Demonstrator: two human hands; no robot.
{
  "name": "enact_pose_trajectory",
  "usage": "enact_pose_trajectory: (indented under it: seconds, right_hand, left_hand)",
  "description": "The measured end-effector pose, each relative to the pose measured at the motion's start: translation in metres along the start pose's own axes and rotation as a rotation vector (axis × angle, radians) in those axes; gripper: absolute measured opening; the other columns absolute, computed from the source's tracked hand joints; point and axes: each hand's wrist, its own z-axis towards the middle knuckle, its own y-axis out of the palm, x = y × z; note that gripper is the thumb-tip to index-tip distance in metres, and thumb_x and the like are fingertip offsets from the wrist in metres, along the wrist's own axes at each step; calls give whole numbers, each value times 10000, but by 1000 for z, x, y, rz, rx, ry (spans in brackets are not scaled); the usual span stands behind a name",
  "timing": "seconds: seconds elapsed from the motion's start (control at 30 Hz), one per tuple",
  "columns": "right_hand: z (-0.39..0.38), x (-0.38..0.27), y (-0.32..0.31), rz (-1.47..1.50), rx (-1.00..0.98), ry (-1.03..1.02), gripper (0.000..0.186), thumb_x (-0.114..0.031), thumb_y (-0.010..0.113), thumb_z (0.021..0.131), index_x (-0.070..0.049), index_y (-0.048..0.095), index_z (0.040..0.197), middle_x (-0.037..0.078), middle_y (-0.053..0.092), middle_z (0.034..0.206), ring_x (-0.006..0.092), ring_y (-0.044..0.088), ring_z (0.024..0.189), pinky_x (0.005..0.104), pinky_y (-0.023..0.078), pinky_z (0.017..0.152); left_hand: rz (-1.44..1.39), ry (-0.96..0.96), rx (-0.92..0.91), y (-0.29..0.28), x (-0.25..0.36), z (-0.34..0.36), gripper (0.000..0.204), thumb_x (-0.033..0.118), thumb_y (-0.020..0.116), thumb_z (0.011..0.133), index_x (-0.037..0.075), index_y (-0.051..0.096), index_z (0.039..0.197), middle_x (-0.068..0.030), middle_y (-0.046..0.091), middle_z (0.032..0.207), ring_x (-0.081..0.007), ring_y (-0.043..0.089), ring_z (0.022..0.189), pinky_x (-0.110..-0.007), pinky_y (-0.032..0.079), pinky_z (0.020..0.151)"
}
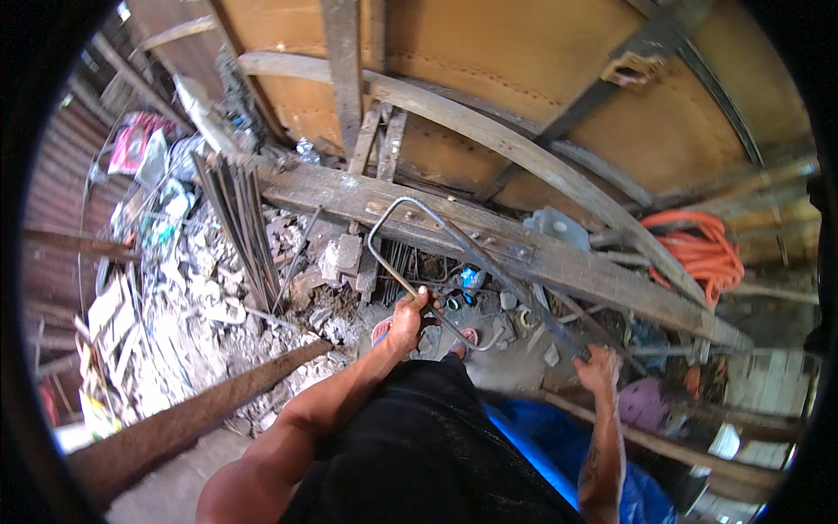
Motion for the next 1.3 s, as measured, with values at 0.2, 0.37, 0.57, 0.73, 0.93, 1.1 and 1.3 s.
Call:
enact_pose_trajectory:
  seconds: [0.2, 0.37, 0.57, 0.73, 0.93, 1.1, 1.3]
  right_hand:
    - [138, 8, -39, -213, -116, -228, 402, -278, 643, 654, -57, 643, 990, 205, 620, 938, 341, 581, 919, 412, 447, 831]
    - [193, 67, -85, -321, -244, -266, 402, -255, 653, 633, -57, 646, 982, 191, 620, 964, 320, 586, 924, 399, 445, 833]
    - [191, 146, -82, -301, -157, -302, 407, -261, 652, 640, -59, 637, 994, 212, 622, 897, 342, 584, 898, 412, 452, 817]
    - [200, 144, -63, -225, -186, -294, 423, -260, 650, 639, -41, 634, 1000, 204, 623, 896, 343, 578, 901, 405, 446, 819]
    - [209, 107, -60, -140, -99, -412, 431, -230, 662, 609, 5, 634, 969, 216, 619, 806, 354, 595, 815, 418, 457, 748]
    - [208, 118, -61, -221, -176, -388, 392, -231, 669, 608, 9, 636, 916, 229, 616, 834, 364, 592, 838, 427, 451, 750]
    - [198, 207, -52, -194, -214, -239, 431, -307, 703, 618, 3, 623, 907, 232, 605, 902, 372, 578, 875, 412, 443, 771]
  left_hand:
    - [-201, 17, 143, 28, -31, 36, 293, 375, 432, 914, 95, 516, 918, -29, 569, 771, -179, 567, 719, -330, 452, 621]
    - [-292, 33, 191, 68, -65, 47, 306, 393, 420, 915, 106, 524, 918, -20, 572, 787, -178, 569, 727, -331, 455, 652]
    - [-374, 150, 234, 97, -77, 42, 296, 396, 423, 913, 110, 497, 894, -25, 546, 796, -202, 562, 778, -375, 444, 705]
    - [-316, 168, 340, 97, -74, 10, 285, 397, 416, 918, 118, 477, 920, -26, 539, 813, -191, 566, 775, -385, 457, 695]
    - [-277, 243, 363, 86, -46, 31, 312, 426, 438, 902, 119, 489, 918, -24, 545, 793, -196, 575, 750, -379, 449, 681]
    - [-330, 65, 441, 78, -47, 48, 338, 457, 431, 895, 127, 504, 891, -18, 570, 774, -193, 586, 745, -391, 439, 683]
    - [-154, 67, 404, 64, -62, 57, 377, 479, 430, 888, 111, 502, 918, -28, 555, 775, -216, 572, 742, -371, 460, 674]
